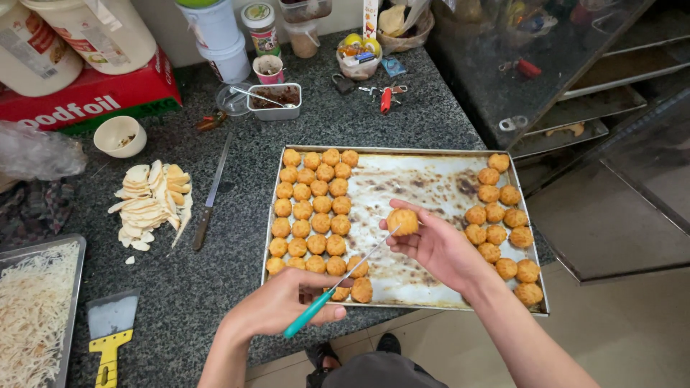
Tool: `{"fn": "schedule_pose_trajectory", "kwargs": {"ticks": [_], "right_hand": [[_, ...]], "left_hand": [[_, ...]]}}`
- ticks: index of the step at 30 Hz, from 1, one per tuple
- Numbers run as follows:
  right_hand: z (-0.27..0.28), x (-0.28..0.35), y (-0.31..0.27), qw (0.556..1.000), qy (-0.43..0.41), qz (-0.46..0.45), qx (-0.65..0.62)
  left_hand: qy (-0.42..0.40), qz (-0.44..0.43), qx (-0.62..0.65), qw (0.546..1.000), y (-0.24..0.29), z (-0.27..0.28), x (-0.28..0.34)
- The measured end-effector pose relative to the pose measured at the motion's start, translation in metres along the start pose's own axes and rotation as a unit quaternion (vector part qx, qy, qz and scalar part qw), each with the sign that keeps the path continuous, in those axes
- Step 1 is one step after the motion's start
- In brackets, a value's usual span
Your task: Cutting small dough or pastry balls with scissors on a baking tray.
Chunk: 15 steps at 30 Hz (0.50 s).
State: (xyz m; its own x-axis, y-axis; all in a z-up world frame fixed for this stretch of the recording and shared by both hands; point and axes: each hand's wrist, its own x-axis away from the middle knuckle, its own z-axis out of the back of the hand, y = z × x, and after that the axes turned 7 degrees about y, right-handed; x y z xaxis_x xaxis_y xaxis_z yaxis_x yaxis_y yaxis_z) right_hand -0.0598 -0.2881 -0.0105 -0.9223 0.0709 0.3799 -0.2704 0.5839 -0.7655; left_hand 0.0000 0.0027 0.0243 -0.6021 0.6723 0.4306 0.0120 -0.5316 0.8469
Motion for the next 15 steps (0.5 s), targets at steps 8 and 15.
{"fn": "schedule_pose_trajectory", "kwargs": {"ticks": [8, 15], "right_hand": [[0.007, -0.001, 0.004, 1.0, 0.013, -0.002, -0.001], [0.016, -0.002, 0.011, 1.0, -0.008, 0.0, -0.014]], "left_hand": [[0.001, 0.002, 0.0, 1.0, 0.002, 0.002, 0.006], [0.02, 0.042, -0.055, 0.997, 0.005, 0.002, 0.009]]}}
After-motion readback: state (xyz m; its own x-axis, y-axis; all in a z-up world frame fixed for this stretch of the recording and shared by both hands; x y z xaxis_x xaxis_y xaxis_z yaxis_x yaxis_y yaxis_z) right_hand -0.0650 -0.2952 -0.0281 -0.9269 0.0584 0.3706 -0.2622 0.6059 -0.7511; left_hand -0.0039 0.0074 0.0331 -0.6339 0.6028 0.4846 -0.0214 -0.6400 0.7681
